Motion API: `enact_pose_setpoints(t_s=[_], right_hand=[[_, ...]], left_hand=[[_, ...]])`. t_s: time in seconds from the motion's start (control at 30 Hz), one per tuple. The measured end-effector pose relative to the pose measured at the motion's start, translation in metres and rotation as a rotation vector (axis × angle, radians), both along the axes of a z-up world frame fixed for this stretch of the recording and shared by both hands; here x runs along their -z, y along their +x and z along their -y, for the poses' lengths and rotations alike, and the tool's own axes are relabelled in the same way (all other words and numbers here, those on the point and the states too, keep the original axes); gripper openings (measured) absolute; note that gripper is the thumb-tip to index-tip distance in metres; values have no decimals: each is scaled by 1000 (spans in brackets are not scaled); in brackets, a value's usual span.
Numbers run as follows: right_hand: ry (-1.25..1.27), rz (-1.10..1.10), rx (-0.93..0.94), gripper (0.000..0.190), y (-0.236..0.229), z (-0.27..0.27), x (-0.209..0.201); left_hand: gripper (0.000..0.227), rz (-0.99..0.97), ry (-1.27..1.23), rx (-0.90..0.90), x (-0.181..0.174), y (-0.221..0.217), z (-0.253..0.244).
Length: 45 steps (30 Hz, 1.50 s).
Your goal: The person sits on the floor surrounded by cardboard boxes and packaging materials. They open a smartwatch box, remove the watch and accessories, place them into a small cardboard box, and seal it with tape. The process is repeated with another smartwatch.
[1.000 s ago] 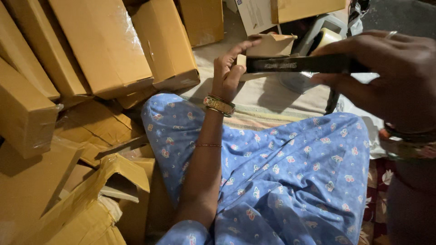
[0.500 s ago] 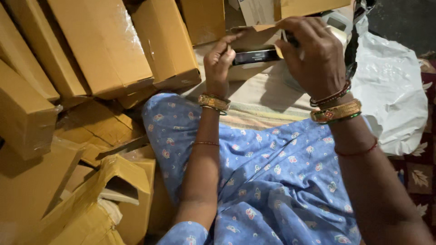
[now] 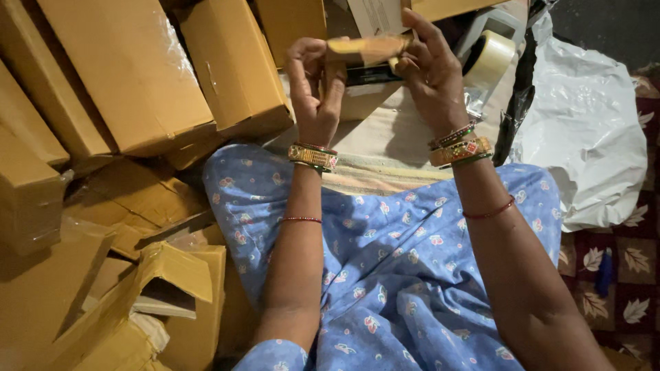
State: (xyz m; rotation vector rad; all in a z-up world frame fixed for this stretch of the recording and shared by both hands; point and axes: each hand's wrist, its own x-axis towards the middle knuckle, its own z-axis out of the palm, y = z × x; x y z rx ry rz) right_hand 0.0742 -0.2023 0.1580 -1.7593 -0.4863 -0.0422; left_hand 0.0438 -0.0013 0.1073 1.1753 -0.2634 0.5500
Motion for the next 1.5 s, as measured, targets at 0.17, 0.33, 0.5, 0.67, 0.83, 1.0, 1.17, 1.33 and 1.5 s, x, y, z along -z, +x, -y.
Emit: enact_pose_setpoints(t_s=[0.17, 0.33, 0.5, 0.67, 0.83, 1.0, 1.17, 1.33, 1.5], right_hand=[[-89, 173, -40, 41, -1, -7, -11], [48, 81, -55, 31, -14, -10, -9], [-93, 177, 61, 32, -6, -14, -1], [-90, 258, 60, 31, -2, -13, 7], [-93, 225, 113, 29, -2, -15, 11], [-127, 298, 108, 28, -3, -17, 6], [-110, 162, 118, 27, -8, -14, 7], [-66, 284, 13, 31, -9, -13, 18], [-331, 462, 1, 59, -10, -6, 27]], left_hand=[[38, 73, 125, -76, -2, -1, -4], [37, 88, 203, -58, 0, -5, -8], [49, 17, 167, -22, -2, -7, -1], [50, 41, 148, -9, -4, -7, -1], [43, 47, 191, -41, -5, -4, -2], [39, 55, 201, -59, -2, -2, -4], [39, 67, 152, -11, 3, -2, -3], [25, 63, 124, -19, 6, 0, 0], [16, 29, 59, -9, 10, 2, -1]])
